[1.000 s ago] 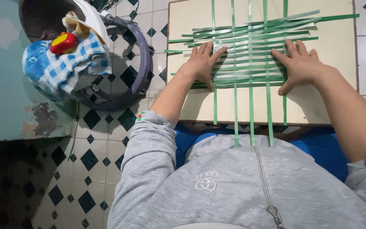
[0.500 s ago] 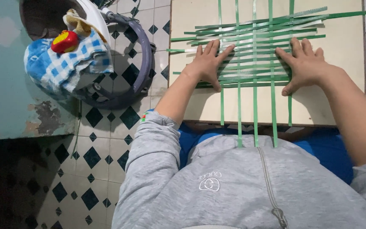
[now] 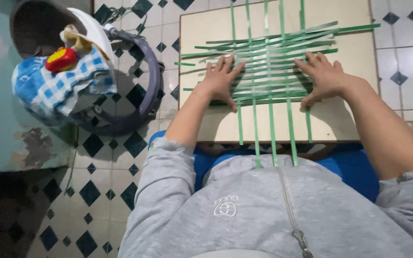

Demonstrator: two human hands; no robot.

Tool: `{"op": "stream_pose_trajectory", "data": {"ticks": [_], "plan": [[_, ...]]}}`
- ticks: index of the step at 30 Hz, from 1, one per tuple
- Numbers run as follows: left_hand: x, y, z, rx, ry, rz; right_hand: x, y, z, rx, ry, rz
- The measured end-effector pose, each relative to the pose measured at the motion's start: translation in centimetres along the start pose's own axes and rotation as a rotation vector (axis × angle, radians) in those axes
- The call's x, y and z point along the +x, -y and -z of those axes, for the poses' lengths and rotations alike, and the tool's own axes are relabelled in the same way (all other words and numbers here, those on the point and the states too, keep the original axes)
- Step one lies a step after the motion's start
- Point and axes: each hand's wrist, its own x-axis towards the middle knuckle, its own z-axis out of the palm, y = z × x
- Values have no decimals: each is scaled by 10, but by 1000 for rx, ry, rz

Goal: Weaving horizontal green plastic strips through vertical ones on a flat board to create a woven material.

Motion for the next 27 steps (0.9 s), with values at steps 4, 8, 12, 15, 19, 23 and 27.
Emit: {"op": "stream_pose_trajectory", "data": {"ticks": [4, 8, 12, 15, 19, 23, 27], "plan": [[-12, 8, 8, -116, -77, 17, -22, -11, 22, 281, -149, -6], [22, 21, -11, -196, -600, -5, 22, -43, -14, 393, -721, 132], [44, 3, 2, -38, -380, 204, 49, -12, -23, -21, -778, 186], [57, 3, -10, -147, -422, 219, 47, 12, -10, 168, -546, -49], [69, 9, -30, -141, -411, 234, 44, 12, -12, 178, -381, -110], [67, 10, -32, -216, -443, 242, 49, 11, -11, 190, -368, -133], [65, 5, -35, -237, -450, 248, 56, -6, -23, 240, -417, -78]]}}
